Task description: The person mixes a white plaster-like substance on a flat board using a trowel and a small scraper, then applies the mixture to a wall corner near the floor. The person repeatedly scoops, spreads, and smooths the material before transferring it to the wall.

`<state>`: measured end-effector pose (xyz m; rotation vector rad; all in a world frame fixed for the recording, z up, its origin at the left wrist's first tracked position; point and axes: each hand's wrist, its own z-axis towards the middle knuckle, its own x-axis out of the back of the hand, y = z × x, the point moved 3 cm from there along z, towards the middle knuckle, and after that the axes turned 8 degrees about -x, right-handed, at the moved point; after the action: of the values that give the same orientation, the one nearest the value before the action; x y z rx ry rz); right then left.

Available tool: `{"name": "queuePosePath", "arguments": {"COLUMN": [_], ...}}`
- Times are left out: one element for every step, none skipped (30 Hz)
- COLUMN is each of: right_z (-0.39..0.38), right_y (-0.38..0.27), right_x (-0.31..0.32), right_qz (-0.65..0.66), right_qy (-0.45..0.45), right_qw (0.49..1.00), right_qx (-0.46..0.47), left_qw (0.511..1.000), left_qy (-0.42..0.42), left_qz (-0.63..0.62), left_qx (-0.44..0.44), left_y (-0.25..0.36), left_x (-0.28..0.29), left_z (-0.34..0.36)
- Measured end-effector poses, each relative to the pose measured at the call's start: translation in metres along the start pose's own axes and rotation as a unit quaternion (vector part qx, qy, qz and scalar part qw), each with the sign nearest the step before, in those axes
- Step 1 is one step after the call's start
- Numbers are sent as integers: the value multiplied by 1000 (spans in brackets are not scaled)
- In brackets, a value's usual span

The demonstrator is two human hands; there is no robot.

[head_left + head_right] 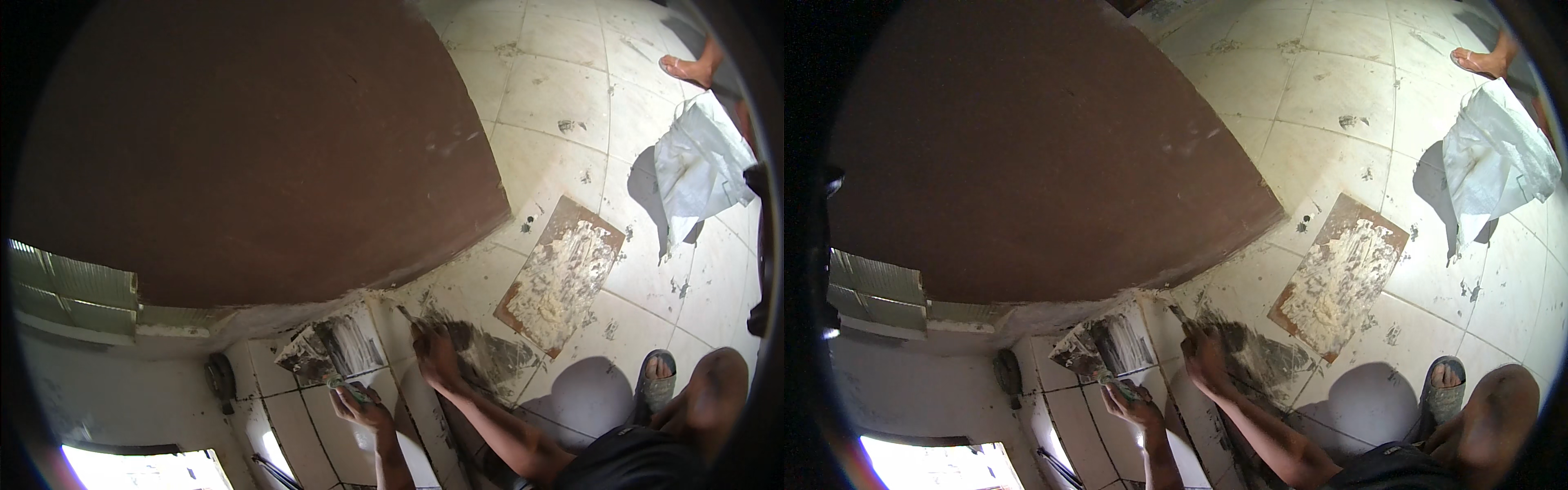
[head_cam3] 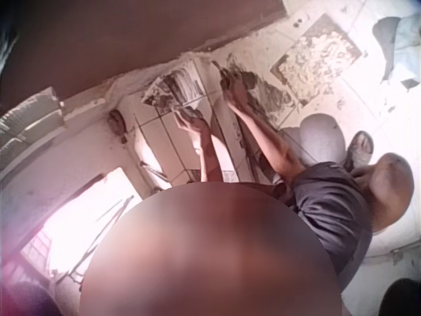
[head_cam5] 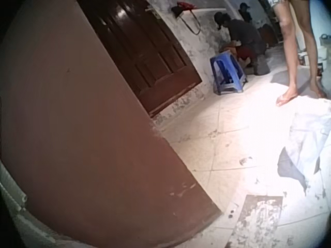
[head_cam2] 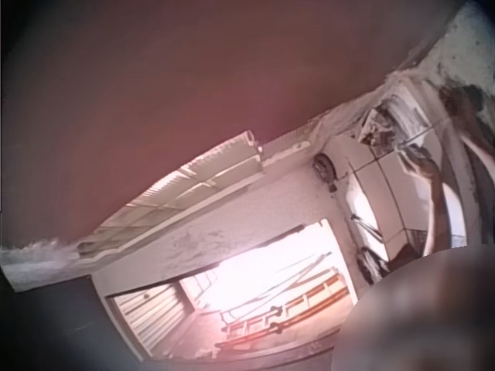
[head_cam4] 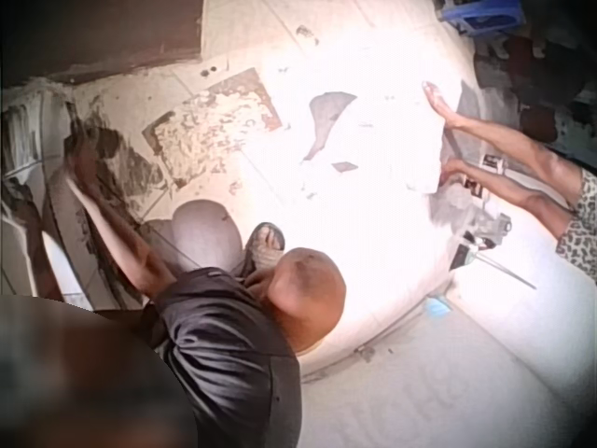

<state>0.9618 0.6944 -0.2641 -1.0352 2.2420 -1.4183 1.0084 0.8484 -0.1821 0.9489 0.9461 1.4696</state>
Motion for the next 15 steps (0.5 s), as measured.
{"name": "queuePosePath", "arguments": {"right_z": [-1,-1,-1,-2,-2,-3,-2,-1,-1,-1,-1,0,-3,-3,-5], "right_y": [-2,-2,-1,-3,-4,-7,-5,-5,-5,-4,-2,1,0,-1,-1], "right_x": [0,-1,-1,-5,-8,-10,-12,-12,-13,-14,-14,-14,-16,-18,-19], "right_qz": [18,19,22,16,14,28,42,71,99,87,74,58,60,63,75], "right_qy": [19,39,65,41,24,6,4,2,0,9,18,46,12,-2,-38], "right_qw": [998,995,995,993,994,988,994,993,991,993,994,996,993,989,985], "right_qx": [64,86,78,109,109,149,99,91,85,82,78,54,103,133,149], "left_qw": [1000,1000,1000,999,999,999,999,1000,999,999,996,998,999,999,998], "left_qy": [4,7,19,31,41,31,20,9,20,31,44,44,45,50,57], "left_qz": [1,2,4,6,9,10,11,10,23,38,75,35,18,3,9], "left_qx": [3,-1,12,18,22,23,24,24,15,8,7,3,4,-4,11], "left_y": [0,-1,-3,-4,-5,-5,-5,-6,-5,-4,-4,-3,-3,-1,-1], "left_x": [0,1,2,3,4,4,4,3,3,3,3,2,0,-1,-1], "left_z": [0,-1,-1,-1,0,0,1,1,2,1,0,0,-1,-1,-1]}}
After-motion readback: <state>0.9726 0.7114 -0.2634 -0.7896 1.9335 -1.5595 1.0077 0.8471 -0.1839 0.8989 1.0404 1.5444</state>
